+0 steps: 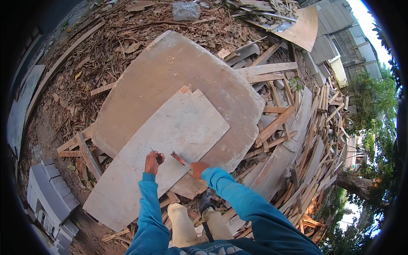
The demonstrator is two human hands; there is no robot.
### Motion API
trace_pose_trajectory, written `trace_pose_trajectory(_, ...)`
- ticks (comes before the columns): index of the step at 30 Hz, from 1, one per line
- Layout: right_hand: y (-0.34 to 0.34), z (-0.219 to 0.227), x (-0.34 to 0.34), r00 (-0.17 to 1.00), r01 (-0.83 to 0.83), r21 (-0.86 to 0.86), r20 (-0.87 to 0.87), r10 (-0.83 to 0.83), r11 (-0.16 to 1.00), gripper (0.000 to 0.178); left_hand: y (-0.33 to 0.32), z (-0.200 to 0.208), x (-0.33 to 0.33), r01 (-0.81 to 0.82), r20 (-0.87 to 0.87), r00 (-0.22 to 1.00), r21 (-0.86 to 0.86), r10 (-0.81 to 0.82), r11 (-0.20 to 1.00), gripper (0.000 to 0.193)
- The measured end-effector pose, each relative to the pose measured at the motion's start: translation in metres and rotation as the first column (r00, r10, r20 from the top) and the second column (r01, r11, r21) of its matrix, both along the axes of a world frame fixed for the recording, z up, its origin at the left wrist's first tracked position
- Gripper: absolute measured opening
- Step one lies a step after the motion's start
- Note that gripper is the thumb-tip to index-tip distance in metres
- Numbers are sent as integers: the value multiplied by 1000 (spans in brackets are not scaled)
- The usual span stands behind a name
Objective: The person uses a hammer to strike and break bamboo poles into shorter sections. They repeatedly pick up bamboo, position it on a pile of debris, and strike it to create breaks.
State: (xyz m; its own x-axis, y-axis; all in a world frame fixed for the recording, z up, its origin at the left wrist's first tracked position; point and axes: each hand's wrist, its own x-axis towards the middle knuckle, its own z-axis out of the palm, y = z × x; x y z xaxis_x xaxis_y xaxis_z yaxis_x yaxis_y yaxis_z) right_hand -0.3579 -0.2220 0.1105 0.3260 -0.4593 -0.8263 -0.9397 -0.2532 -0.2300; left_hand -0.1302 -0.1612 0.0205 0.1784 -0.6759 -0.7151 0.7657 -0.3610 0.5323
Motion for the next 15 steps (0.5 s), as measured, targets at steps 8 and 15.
trace_pose_trajectory(8, 17, 1, -12, 996, 89, -10, 11, -89, 996, 34, -83, -14, -22, 242, -63, 970, 108, -236, 964, 13)
trace_pose_trajectory(15, 26, -8, -28, 957, 281, 5, 73, -281, 960, 35, -131, -47, -75, 492, 165, 848, 107, -503, 864, 31)
